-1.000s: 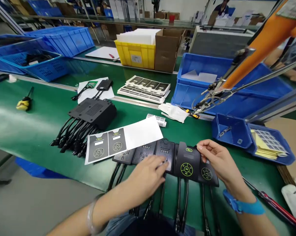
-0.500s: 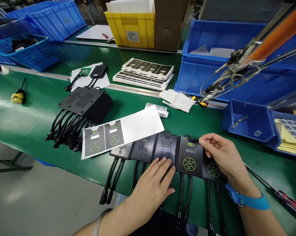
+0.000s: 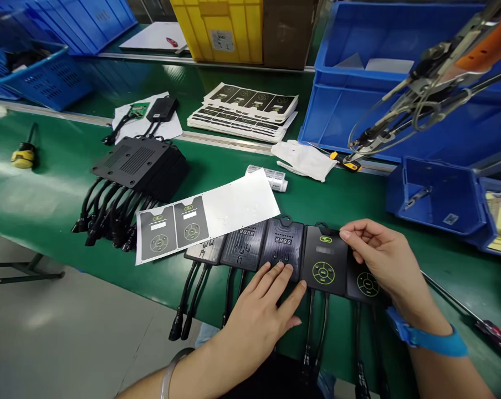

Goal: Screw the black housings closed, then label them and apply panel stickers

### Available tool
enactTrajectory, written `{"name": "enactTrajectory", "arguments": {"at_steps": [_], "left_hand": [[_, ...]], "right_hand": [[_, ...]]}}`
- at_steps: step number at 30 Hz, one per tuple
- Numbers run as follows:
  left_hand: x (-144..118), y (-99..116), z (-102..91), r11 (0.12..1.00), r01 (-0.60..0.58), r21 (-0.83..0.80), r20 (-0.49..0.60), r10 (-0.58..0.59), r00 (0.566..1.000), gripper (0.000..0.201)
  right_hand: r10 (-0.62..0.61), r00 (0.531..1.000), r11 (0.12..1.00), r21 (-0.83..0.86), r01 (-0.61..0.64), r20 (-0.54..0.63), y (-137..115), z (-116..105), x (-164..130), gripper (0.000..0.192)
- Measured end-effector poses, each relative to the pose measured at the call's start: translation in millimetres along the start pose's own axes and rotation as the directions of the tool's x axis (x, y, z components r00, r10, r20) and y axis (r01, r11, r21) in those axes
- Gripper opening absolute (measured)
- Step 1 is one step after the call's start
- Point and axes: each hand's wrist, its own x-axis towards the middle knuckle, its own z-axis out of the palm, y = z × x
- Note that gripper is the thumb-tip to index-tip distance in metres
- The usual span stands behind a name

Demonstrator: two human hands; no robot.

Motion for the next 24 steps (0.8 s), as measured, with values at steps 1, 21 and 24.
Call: {"name": "enactTrajectory", "arguments": {"at_steps": [1,21,24], "left_hand": [[0,0,0.0,1.000,0.001,0.001,0.001,-0.001,1.000,0.039],[3,-2,0.8,1.000,-0.002,0.028,0.020,0.002,1.000,0.044],[2,-2,1.6,1.000,0.000,0.025,0.026,-0.001,1.000,0.044]], "right_hand": [[-0.007,1.000,1.000,-0.010,0.007,-0.004,0,1,0,0.024],[-0.038,0.999,0.985,-0.168,0.033,-0.024,12,5,4,0.028],[-0.039,0.999,0.981,-0.194,0.034,-0.025,11,5,3,0.028]]}}
